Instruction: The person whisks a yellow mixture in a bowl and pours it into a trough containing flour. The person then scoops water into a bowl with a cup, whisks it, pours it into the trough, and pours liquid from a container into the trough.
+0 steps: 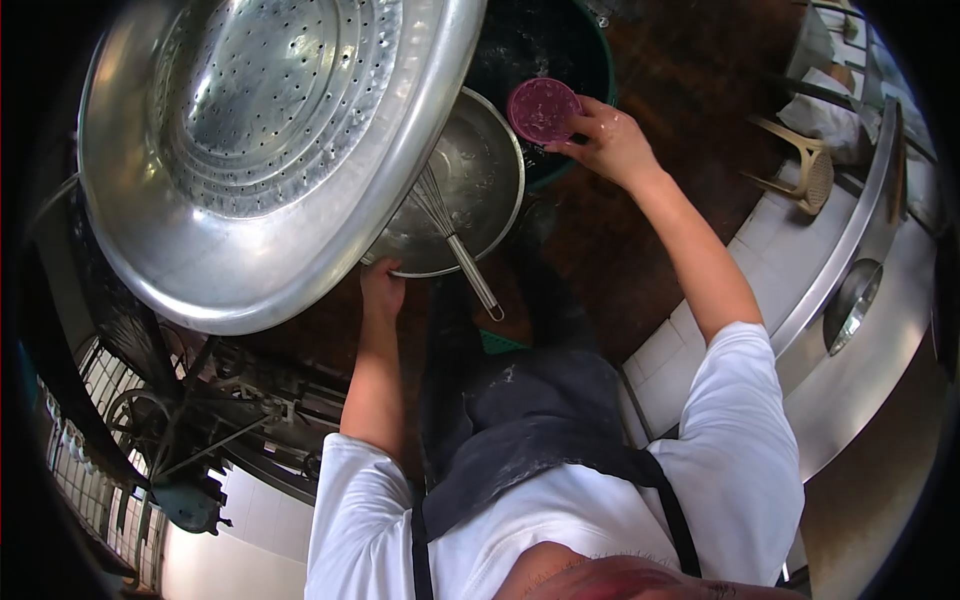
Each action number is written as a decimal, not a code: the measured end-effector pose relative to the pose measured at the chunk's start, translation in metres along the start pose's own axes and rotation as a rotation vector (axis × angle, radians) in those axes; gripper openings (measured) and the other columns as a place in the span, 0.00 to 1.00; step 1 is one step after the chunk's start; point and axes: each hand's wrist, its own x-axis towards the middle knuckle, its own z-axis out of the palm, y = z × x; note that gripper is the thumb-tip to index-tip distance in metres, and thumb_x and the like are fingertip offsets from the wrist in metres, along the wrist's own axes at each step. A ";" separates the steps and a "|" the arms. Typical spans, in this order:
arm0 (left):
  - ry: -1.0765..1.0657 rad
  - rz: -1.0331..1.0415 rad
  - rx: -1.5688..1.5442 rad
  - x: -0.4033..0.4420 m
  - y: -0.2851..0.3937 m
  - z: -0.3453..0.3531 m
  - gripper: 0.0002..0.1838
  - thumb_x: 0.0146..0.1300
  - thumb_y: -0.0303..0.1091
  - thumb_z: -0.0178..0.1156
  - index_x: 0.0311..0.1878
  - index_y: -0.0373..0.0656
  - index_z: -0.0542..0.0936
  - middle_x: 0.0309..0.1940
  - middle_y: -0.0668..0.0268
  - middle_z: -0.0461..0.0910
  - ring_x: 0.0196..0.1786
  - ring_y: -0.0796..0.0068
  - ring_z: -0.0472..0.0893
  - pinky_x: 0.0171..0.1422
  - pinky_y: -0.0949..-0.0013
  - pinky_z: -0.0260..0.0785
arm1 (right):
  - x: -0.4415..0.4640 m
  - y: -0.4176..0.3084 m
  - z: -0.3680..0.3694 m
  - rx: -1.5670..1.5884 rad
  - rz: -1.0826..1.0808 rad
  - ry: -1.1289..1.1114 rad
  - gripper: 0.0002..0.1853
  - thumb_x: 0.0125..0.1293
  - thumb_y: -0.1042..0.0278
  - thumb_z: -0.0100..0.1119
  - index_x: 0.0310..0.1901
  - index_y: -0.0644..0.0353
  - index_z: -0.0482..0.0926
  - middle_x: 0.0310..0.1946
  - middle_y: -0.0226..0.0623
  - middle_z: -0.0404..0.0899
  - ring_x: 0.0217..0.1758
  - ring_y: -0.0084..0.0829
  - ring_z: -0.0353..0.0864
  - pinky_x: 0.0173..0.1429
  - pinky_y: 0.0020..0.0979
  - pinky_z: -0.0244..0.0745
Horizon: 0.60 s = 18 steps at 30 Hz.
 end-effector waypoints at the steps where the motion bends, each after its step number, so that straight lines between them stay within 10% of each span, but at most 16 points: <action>1: -0.005 0.000 0.009 0.000 0.000 -0.001 0.17 0.54 0.17 0.54 0.49 0.27 0.76 0.50 0.53 0.77 0.56 0.56 0.76 0.69 0.53 0.68 | 0.000 -0.008 -0.015 -0.035 -0.043 -0.045 0.15 0.52 0.55 0.74 0.37 0.54 0.86 0.40 0.34 0.81 0.44 0.40 0.83 0.46 0.39 0.80; 4: -0.064 0.095 0.373 -0.007 0.002 0.004 0.18 0.58 0.18 0.54 0.53 0.25 0.74 0.53 0.51 0.77 0.59 0.55 0.76 0.70 0.53 0.68 | 0.004 -0.036 -0.043 -0.100 -0.179 -0.140 0.15 0.54 0.56 0.73 0.37 0.55 0.84 0.38 0.37 0.80 0.42 0.40 0.82 0.43 0.40 0.80; 18: -0.091 0.095 0.133 -0.011 0.003 0.010 0.09 0.57 0.16 0.56 0.42 0.27 0.77 0.43 0.55 0.79 0.47 0.61 0.80 0.59 0.55 0.73 | 0.046 -0.082 0.022 -0.128 -0.306 -0.907 0.28 0.65 0.39 0.56 0.29 0.61 0.85 0.25 0.46 0.83 0.36 0.46 0.85 0.43 0.41 0.80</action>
